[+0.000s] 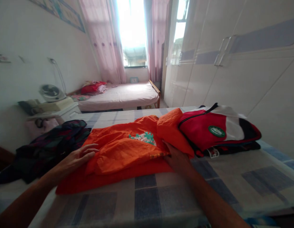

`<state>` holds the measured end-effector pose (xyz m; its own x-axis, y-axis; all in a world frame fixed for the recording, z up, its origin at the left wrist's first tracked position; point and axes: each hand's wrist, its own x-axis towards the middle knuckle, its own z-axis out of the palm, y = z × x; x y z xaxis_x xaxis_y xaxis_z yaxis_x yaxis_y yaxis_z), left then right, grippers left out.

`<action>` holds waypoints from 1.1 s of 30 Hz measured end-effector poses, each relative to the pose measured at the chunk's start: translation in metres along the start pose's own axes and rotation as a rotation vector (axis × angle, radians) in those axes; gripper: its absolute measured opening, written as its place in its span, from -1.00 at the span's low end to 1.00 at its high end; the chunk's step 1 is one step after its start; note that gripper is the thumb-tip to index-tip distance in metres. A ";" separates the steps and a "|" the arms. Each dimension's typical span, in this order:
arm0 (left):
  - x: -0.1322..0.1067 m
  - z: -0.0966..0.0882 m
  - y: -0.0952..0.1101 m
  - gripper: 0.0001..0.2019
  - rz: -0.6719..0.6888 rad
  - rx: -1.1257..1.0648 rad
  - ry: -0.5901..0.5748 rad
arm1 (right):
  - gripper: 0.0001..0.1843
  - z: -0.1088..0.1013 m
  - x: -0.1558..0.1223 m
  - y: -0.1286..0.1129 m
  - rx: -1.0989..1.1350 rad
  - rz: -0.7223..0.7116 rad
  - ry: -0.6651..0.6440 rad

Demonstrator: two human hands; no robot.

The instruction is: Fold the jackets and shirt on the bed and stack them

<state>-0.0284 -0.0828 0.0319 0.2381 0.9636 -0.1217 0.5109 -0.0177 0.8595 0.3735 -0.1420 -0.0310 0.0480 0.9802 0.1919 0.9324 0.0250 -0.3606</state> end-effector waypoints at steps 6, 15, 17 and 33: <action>0.005 0.010 -0.007 -0.49 0.186 0.335 0.222 | -0.35 0.004 0.001 0.005 -0.010 -0.064 0.037; -0.006 0.033 -0.021 -0.53 0.505 0.778 0.240 | -0.37 -0.020 -0.004 -0.021 0.042 -0.184 -0.006; -0.007 0.035 -0.025 -0.52 0.463 0.829 0.167 | -0.36 -0.030 -0.006 -0.038 0.068 -0.263 -0.015; 0.142 -0.027 0.007 -0.57 0.224 0.963 0.166 | -0.49 -0.030 0.205 -0.064 -0.007 0.005 0.018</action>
<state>-0.0135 0.0612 0.0340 0.3300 0.9352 0.1283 0.9369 -0.3411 0.0769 0.3348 0.0516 0.0588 0.0589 0.9767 0.2062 0.9345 0.0187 -0.3556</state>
